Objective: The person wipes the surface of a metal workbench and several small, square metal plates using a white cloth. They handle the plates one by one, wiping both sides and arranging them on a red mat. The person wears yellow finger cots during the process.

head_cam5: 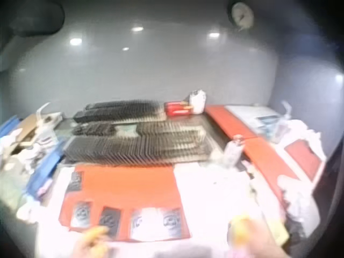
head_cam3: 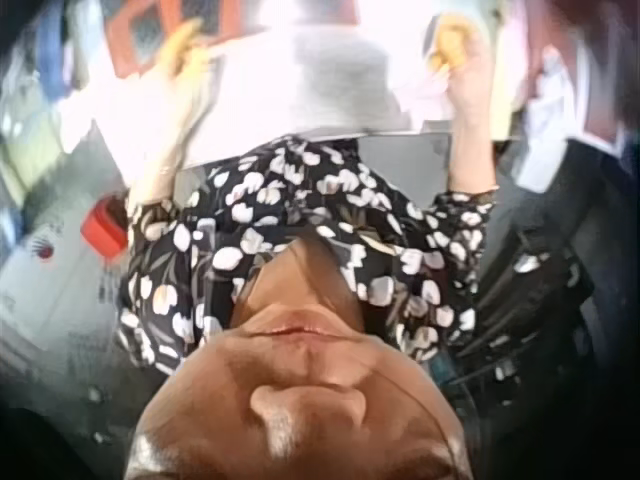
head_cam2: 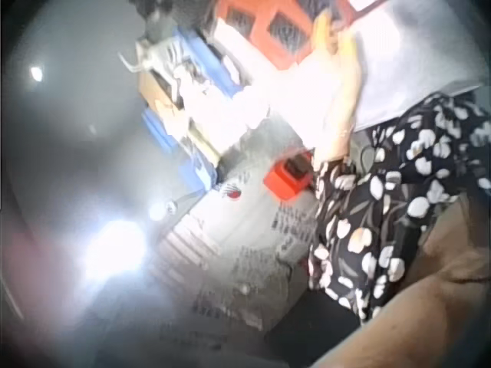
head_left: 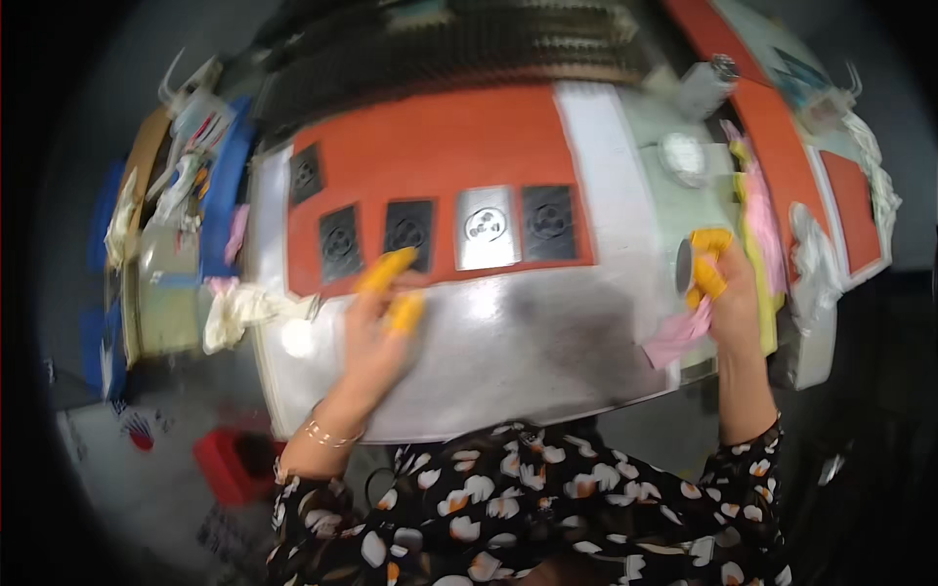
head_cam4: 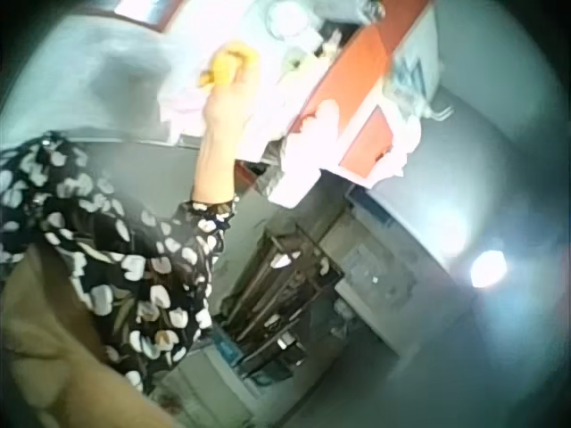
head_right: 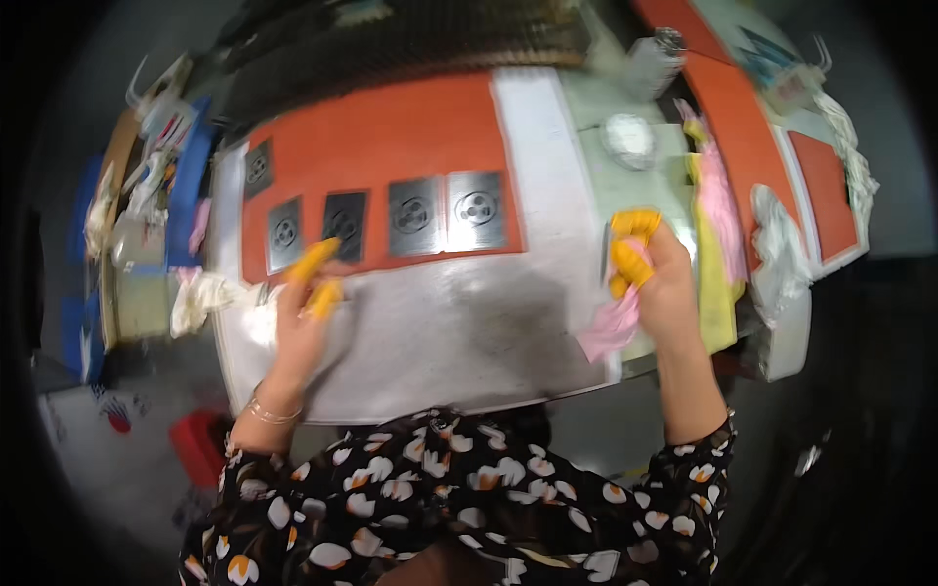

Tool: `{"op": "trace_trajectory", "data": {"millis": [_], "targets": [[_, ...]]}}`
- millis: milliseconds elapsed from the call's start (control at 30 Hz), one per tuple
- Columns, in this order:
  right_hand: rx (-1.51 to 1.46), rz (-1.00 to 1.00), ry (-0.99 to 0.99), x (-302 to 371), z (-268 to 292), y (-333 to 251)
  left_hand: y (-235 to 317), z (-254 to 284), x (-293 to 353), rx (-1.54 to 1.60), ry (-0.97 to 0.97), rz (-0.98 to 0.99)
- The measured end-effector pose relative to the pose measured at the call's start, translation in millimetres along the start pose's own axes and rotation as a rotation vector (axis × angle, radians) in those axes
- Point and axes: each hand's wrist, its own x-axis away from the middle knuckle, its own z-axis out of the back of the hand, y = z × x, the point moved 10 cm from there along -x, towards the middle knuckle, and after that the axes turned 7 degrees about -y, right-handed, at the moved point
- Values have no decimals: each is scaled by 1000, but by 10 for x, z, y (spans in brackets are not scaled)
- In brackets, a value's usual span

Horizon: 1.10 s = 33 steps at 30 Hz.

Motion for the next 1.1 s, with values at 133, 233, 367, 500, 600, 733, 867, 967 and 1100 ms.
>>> {"op": "trace_trajectory", "data": {"millis": [133,233,367,500,600,733,867,967,1100], "targets": [[76,40,396,-443,1092,-801,-315,1115,181,-429,345,-110],[564,115,287,-945,1538,-1352,-619,1527,275,-628,478,-47],[1259,306,313,-1533,1555,-1632,-932,1598,160,-740,261,80],[1602,456,222,-1897,1170,-1545,-1070,1731,235,-531,310,54],[1664,467,172,-2066,1158,-1481,-1069,1677,147,-447,341,48],[1748,504,75,-2375,839,-1370,-990,1843,379,-625,434,23],[1815,543,-25,-2430,673,-1287,-636,1914,611,-683,690,36],[1753,335,-36,-2536,1411,-1023,-275,2288,736,-709,935,-61],[1722,541,62,-2492,1461,-1052,-178,3102,1153,-750,1191,-116]]}}
